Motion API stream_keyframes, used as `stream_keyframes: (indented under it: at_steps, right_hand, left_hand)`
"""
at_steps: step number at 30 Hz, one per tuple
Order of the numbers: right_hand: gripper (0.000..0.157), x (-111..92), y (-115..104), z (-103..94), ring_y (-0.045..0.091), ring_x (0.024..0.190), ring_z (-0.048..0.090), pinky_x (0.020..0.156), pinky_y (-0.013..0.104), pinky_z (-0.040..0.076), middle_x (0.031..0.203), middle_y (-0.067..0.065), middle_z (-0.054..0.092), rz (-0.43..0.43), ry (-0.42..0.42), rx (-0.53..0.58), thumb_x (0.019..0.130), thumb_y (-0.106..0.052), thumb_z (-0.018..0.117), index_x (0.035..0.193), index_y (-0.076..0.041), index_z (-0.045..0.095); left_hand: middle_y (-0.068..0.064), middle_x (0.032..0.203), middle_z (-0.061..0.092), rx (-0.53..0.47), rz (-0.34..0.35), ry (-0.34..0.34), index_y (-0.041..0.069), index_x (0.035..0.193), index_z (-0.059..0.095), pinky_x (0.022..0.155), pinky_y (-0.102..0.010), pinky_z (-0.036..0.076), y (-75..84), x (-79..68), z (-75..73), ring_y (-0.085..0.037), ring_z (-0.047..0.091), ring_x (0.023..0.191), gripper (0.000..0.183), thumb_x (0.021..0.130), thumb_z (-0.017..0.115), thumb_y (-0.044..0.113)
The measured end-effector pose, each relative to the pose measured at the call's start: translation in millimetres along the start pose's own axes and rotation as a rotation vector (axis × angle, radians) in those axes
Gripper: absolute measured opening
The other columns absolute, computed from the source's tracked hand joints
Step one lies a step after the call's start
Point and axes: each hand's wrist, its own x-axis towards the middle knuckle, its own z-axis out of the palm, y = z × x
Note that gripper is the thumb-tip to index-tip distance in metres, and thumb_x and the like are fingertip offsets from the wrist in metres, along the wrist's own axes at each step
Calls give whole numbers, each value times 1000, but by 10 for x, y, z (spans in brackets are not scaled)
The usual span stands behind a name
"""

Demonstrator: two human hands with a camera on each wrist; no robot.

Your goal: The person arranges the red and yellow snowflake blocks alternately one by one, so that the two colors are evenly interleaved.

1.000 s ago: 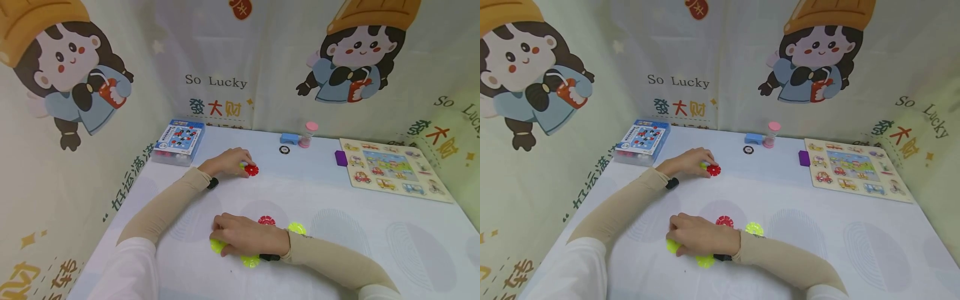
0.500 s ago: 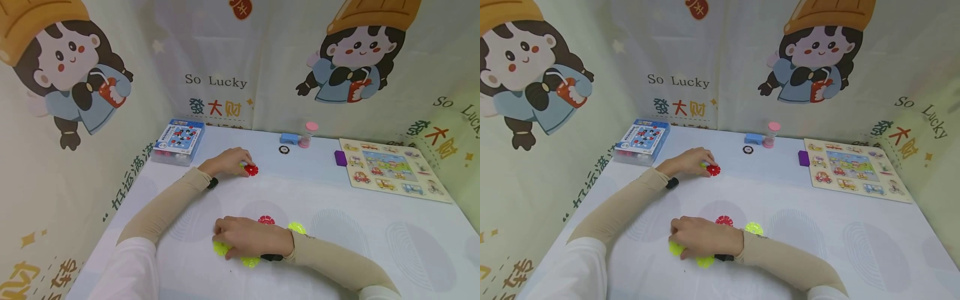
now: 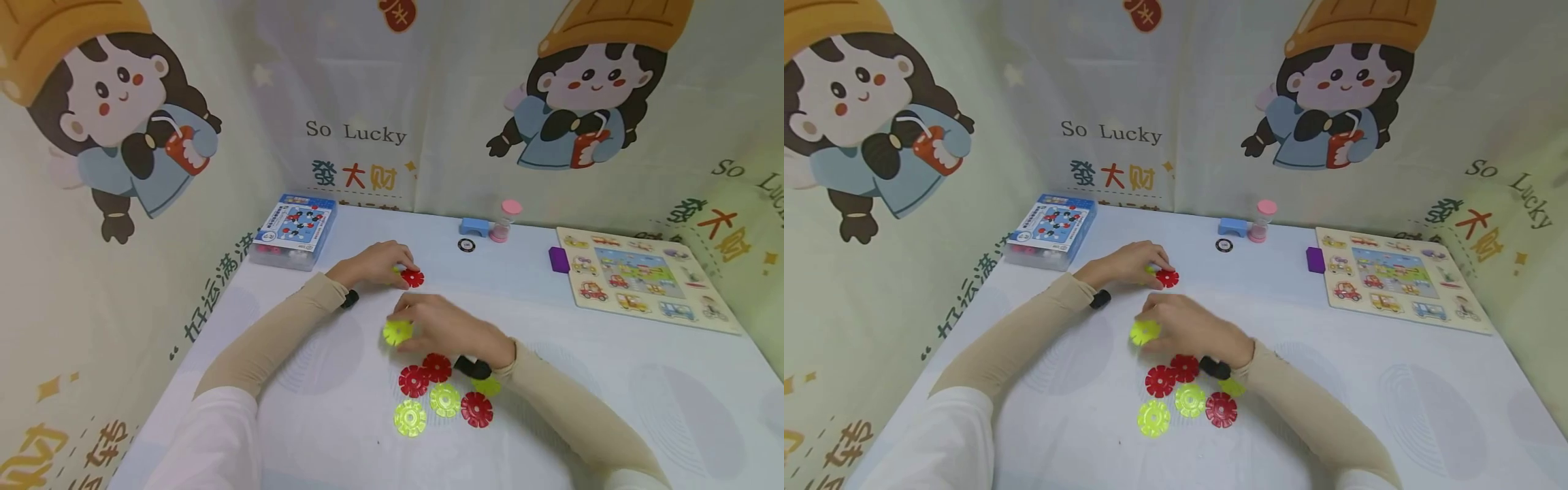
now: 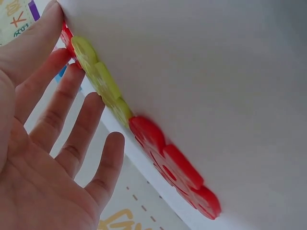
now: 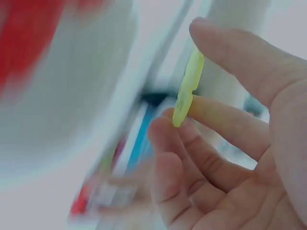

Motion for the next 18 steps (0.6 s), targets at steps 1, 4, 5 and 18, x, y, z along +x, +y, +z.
stream_keyframes:
  at_steps: [1,4,5,18]
  right_hand:
    - [41,-8,146,-59,12,92,60,81,27,52,106,-1,64,49,37,15,75,-34,79,111,-15,71]
    - [44,-13,574,-150,17,86,61,74,29,52,102,4,66,170,136,31,72,-29,82,110,-9,71]
    - [46,-9,688,-163,19,85,60,72,29,51,100,6,67,203,152,38,71,-27,83,110,-6,71]
    - [47,98,1180,-24,18,77,50,63,27,39,92,6,64,375,157,40,70,-31,84,110,-10,72]
  left_hand:
    - [5,118,61,2,2,-2,29,121,66,96,-37,42,6,2,-5,-15,51,110,44,79,75,39]
    - [4,119,62,-1,-1,-4,28,120,67,96,-38,43,17,6,-16,-16,51,111,43,79,75,38]
    - [4,119,62,-3,-4,-4,28,120,67,97,-38,43,19,7,-18,-16,51,111,43,79,76,38]
    - [5,118,62,-8,2,3,29,120,67,96,-36,43,7,26,12,-14,52,110,43,78,76,38]
